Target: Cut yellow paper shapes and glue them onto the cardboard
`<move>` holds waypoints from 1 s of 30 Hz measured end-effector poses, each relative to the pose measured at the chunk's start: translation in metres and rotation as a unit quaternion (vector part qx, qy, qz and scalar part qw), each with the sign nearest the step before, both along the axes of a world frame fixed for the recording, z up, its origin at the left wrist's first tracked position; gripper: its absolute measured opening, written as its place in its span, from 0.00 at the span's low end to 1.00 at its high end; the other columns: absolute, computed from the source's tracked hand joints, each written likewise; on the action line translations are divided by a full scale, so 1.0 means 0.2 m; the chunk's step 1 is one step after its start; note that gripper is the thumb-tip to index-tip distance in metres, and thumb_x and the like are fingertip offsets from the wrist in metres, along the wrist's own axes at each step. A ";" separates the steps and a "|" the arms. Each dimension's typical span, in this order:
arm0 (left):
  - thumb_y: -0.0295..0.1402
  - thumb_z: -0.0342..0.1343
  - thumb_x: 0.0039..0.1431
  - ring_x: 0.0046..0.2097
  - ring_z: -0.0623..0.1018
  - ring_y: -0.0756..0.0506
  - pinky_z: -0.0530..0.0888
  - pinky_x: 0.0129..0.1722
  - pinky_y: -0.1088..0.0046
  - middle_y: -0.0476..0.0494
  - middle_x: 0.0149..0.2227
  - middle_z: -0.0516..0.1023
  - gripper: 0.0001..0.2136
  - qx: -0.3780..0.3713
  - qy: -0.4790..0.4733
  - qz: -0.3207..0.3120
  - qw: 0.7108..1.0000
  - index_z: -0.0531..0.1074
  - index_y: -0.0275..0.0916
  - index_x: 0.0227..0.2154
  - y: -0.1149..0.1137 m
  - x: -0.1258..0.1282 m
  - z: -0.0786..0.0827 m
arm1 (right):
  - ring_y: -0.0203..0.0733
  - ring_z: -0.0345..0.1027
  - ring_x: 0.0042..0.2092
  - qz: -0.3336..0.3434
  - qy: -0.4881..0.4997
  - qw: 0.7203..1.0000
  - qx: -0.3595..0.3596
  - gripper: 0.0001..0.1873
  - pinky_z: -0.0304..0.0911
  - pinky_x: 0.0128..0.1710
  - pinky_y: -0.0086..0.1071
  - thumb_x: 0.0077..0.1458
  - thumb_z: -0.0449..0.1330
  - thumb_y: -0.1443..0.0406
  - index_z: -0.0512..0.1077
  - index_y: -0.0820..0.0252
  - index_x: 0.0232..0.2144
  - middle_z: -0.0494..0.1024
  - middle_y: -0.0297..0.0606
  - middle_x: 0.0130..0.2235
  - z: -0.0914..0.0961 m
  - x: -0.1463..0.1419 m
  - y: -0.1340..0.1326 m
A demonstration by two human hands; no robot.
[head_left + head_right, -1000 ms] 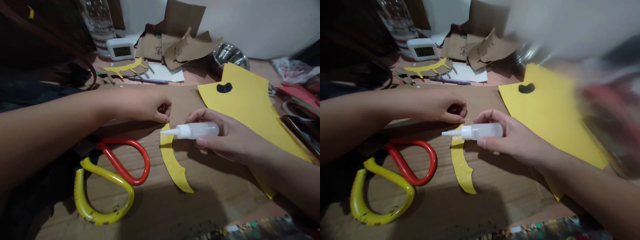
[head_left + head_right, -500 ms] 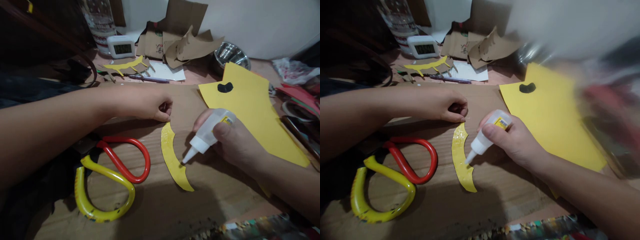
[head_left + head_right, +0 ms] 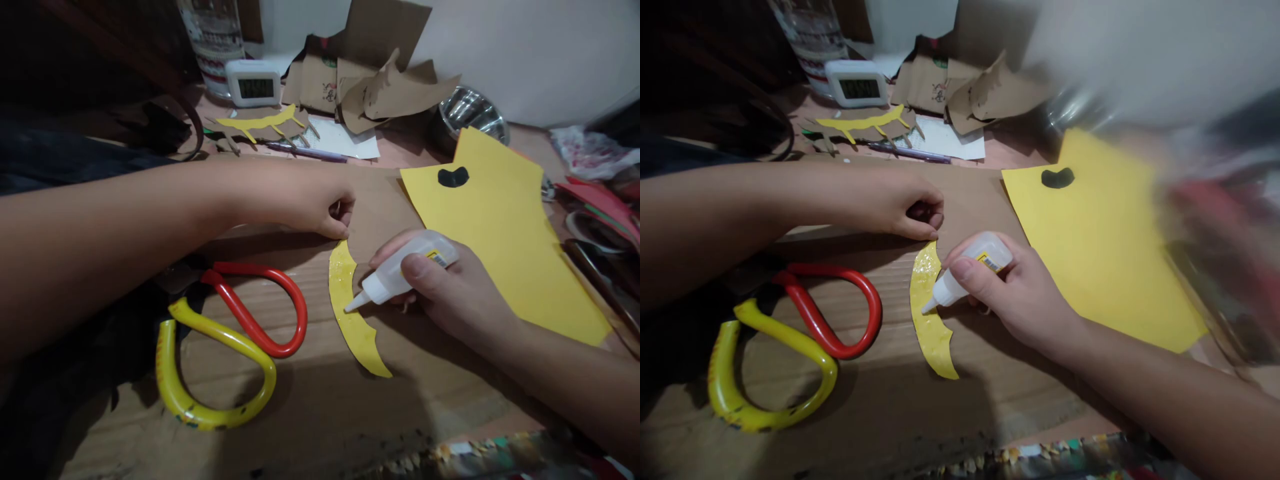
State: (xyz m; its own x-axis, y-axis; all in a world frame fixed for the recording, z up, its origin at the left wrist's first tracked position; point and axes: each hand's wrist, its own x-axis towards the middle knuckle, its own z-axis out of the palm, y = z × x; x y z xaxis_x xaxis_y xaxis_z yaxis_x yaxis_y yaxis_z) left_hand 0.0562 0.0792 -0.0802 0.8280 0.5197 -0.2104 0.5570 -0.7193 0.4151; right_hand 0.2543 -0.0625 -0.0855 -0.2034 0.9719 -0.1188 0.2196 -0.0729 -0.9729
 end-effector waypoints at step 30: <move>0.39 0.59 0.57 0.34 0.71 0.48 0.60 0.36 0.73 0.51 0.31 0.77 0.10 0.003 0.000 0.017 1.000 0.78 0.41 0.38 -0.02 0.01 0.02 | 0.40 0.71 0.23 0.000 -0.079 0.994 0.081 0.17 0.63 0.19 0.32 0.55 0.68 0.47 0.77 0.53 0.32 0.82 0.37 0.30 0.05 -0.03 -0.03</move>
